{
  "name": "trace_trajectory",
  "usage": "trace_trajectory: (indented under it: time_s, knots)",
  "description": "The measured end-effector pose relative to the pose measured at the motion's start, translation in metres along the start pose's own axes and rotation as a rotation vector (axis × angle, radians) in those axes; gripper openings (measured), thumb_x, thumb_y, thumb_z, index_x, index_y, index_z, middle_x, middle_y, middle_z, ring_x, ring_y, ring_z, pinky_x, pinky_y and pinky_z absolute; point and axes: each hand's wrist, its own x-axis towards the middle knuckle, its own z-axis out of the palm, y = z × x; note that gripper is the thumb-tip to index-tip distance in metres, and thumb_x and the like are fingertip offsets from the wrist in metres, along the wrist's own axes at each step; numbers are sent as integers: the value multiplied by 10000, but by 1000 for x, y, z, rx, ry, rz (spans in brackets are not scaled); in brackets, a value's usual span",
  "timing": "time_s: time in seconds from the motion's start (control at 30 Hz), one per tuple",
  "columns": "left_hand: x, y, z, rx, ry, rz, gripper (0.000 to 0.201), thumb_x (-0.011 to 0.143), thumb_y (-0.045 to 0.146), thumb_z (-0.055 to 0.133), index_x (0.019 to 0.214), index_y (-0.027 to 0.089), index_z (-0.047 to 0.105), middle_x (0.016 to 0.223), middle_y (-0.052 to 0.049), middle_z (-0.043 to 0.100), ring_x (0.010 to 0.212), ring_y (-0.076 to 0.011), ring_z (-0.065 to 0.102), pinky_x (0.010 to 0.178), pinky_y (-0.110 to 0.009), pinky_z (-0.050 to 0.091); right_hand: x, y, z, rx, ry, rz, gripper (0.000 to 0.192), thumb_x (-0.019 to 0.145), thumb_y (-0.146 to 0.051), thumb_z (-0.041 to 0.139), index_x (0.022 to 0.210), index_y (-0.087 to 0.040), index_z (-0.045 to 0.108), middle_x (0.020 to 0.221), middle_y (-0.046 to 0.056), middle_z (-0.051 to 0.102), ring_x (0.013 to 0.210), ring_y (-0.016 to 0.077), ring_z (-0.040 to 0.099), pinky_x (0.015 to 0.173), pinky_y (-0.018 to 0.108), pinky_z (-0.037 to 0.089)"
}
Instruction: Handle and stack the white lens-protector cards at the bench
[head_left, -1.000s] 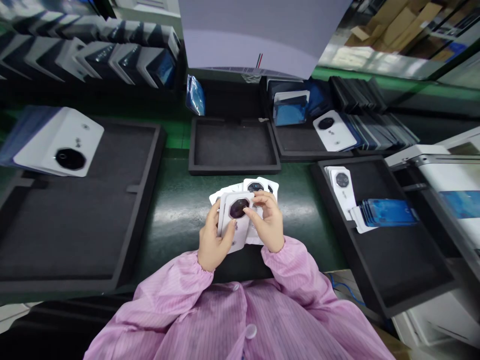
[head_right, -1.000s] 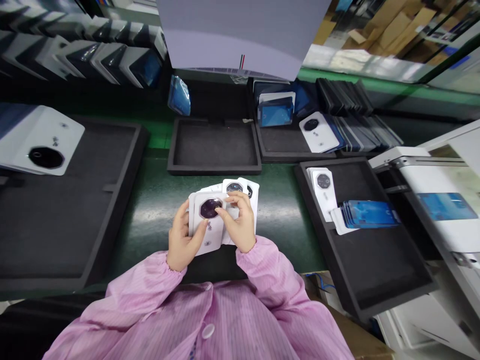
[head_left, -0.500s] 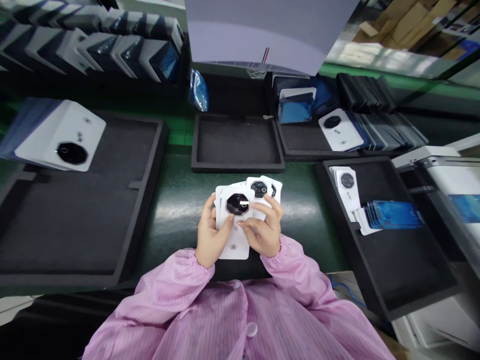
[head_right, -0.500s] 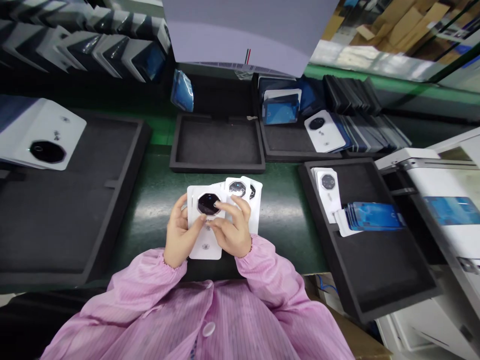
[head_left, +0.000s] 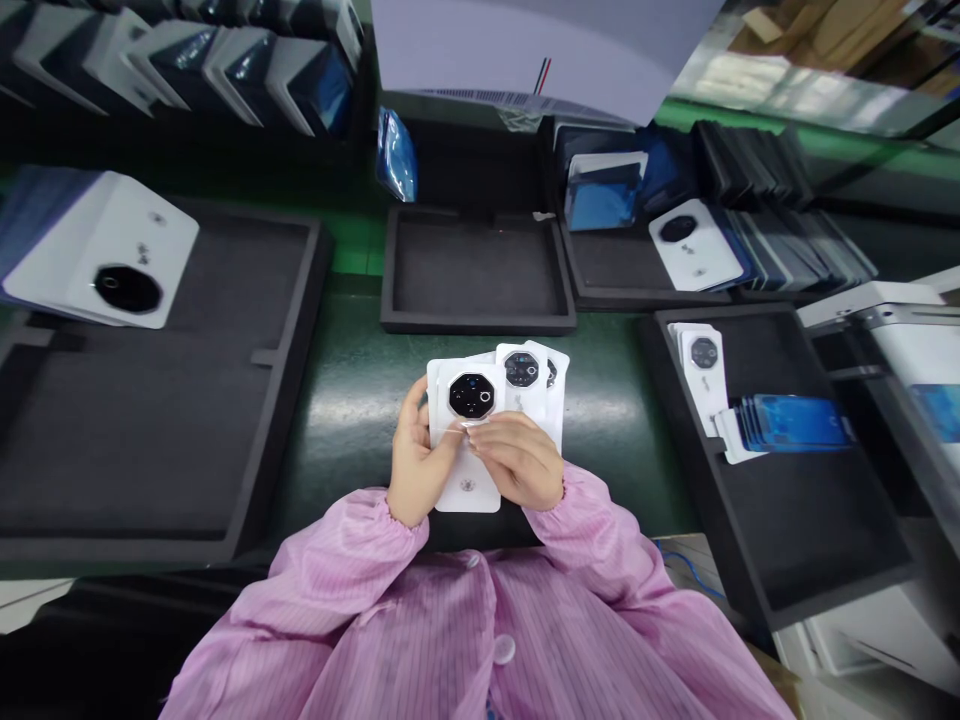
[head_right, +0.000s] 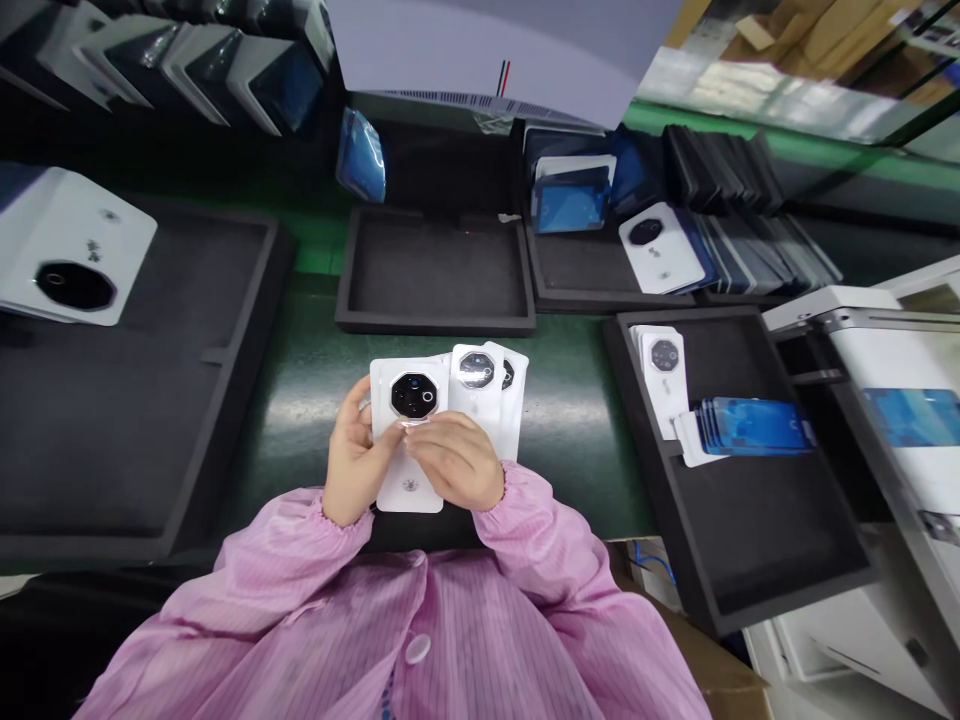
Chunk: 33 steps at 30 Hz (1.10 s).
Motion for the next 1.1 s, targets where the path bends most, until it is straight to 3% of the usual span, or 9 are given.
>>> trace_trajectory:
  time_s: [0.87,0.97,1.1]
  knots:
    - [1,3,1,-22,28,-30,660,769,289,720,1334,217,386,1017,-68,710,886,-184,692,781,-293,538,7,-4,-1,-161,20,-49,288,796,-18,609,1015,-205,610,906,53,742,902,186,718,822,398,593]
    - [0,3,2,-61,21,-50,663,767,275,722,1335,230,382,1056,-73,700,911,-187,692,777,-286,551,9,-3,-2,-244,73,35,326,777,-19,619,1037,-215,608,944,63,716,1026,230,672,868,437,566]
    - [-2,3,4,-100,2,-81,710,741,266,745,1341,243,365,1106,-84,684,955,-209,689,770,-300,567,9,0,-5,-327,122,353,583,748,-206,725,1281,-202,489,1309,163,535,1288,344,465,1026,582,434]
